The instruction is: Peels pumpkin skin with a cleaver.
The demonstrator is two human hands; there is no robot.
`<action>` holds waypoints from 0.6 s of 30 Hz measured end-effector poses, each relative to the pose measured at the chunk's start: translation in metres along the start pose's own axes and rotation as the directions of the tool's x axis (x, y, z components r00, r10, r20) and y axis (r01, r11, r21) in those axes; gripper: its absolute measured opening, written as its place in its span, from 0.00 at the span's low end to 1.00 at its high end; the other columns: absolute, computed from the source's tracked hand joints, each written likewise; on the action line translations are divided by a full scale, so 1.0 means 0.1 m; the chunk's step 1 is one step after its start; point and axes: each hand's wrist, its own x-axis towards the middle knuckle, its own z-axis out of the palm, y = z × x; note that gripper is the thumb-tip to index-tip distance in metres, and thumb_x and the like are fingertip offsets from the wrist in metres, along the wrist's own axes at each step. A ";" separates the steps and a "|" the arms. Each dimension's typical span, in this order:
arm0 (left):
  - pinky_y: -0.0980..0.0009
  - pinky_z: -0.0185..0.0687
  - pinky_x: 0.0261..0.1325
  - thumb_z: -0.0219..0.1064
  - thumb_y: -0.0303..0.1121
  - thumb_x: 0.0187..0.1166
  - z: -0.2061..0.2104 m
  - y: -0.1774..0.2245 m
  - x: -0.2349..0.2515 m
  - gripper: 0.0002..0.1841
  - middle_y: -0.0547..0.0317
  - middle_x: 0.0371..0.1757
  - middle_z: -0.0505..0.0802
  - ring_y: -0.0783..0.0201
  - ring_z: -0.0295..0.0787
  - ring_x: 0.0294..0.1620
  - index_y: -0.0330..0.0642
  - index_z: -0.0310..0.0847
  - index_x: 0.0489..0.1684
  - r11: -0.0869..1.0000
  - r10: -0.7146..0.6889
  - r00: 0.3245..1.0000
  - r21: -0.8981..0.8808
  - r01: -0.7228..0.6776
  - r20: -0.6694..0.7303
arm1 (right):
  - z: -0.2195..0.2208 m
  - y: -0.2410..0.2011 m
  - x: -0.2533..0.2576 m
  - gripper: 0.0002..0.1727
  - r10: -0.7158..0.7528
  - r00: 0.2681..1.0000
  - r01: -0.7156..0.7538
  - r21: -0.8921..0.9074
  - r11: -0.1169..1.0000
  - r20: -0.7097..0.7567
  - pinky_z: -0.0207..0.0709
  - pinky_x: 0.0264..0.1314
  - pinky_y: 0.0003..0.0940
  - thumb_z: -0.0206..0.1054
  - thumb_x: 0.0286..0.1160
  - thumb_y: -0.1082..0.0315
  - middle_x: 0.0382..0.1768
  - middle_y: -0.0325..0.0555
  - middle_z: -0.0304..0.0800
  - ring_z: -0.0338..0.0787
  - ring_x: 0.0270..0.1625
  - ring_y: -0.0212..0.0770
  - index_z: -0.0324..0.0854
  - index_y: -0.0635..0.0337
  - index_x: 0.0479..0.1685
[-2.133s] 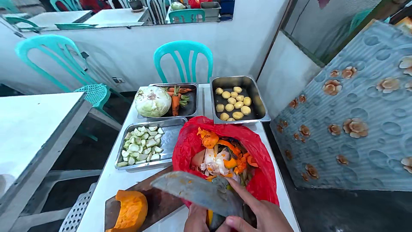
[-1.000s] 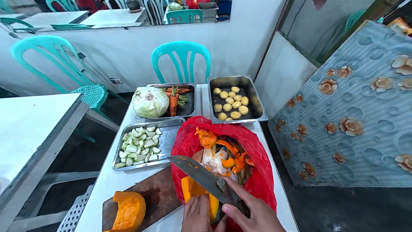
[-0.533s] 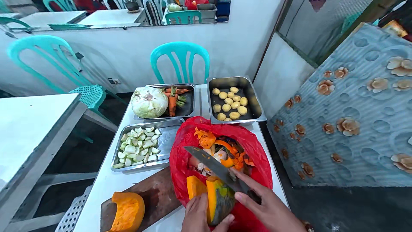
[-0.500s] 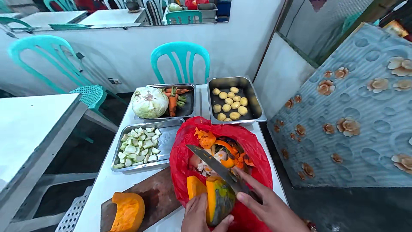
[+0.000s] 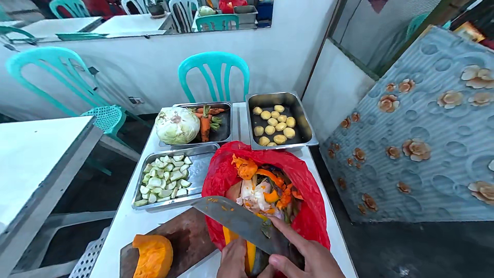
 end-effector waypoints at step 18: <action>0.60 0.86 0.69 0.58 0.30 0.88 -0.07 0.10 0.08 0.23 0.47 0.58 0.91 0.62 0.91 0.58 0.24 0.63 0.76 0.587 -0.303 0.936 -0.740 0.330 0.178 | -0.10 0.10 0.02 0.42 -0.038 0.998 0.018 0.303 0.953 0.059 0.82 0.38 0.44 0.55 0.88 0.40 0.48 0.54 0.91 0.83 0.29 0.40 0.50 0.52 0.96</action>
